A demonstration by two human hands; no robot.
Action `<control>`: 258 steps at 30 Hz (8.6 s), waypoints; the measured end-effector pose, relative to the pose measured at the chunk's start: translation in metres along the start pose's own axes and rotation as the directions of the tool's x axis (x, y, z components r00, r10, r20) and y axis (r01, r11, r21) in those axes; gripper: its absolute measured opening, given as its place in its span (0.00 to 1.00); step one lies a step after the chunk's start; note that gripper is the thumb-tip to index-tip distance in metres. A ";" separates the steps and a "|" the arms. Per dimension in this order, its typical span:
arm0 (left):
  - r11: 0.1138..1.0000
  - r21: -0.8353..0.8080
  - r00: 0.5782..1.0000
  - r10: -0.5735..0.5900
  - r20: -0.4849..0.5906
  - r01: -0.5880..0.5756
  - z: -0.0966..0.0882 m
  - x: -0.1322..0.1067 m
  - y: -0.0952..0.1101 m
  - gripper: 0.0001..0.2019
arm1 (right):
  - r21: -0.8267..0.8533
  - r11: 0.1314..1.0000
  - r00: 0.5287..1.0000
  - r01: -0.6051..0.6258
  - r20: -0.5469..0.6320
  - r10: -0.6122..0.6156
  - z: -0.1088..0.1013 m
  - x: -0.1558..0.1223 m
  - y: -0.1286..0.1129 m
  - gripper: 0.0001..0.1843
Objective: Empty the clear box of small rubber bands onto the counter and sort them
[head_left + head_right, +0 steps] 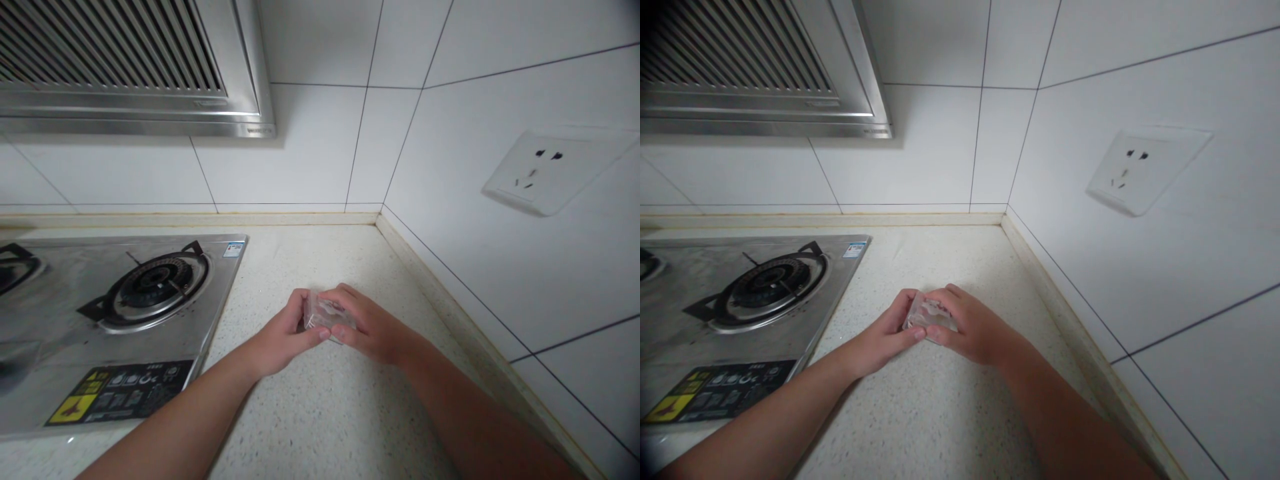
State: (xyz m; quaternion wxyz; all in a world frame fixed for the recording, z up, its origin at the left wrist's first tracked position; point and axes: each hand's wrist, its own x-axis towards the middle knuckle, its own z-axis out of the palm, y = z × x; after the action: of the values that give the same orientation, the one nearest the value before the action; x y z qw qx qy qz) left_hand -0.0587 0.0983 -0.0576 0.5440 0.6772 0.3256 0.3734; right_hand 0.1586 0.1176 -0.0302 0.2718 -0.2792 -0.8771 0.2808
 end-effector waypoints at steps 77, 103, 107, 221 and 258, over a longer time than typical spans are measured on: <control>0.988 -0.151 0.999 0.019 -0.049 -0.026 0.003 0.006 -0.009 0.33 | -0.438 0.695 0.815 -0.571 -0.399 0.419 0.011 -0.001 0.047 0.22; 0.998 -0.021 0.994 -0.058 -0.088 0.056 -0.001 0.008 -0.012 0.43 | 0.116 0.987 0.968 -0.115 -0.212 0.138 -0.002 -0.001 0.024 0.42; 0.993 0.040 0.990 -0.106 -0.091 0.110 -0.002 0.005 -0.012 0.49 | 0.198 0.979 0.976 -0.052 -0.197 0.091 -0.001 0.000 0.026 0.40; 0.612 0.774 0.981 0.181 0.063 -0.163 -0.016 -0.007 0.021 0.10 | 0.353 0.920 0.797 -0.168 -0.500 0.338 0.005 0.014 0.049 0.16; 0.430 0.900 0.991 -0.074 0.115 -0.073 -0.025 -0.014 0.027 0.16 | 0.558 0.821 0.806 -0.118 -0.429 0.407 0.007 0.018 0.060 0.18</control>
State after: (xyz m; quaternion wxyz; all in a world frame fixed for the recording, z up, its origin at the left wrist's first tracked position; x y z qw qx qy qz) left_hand -0.0863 0.0931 -0.0297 0.1195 0.8867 0.4367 0.0940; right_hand 0.1621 0.1678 -0.0685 0.5234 -0.3873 -0.6124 0.4484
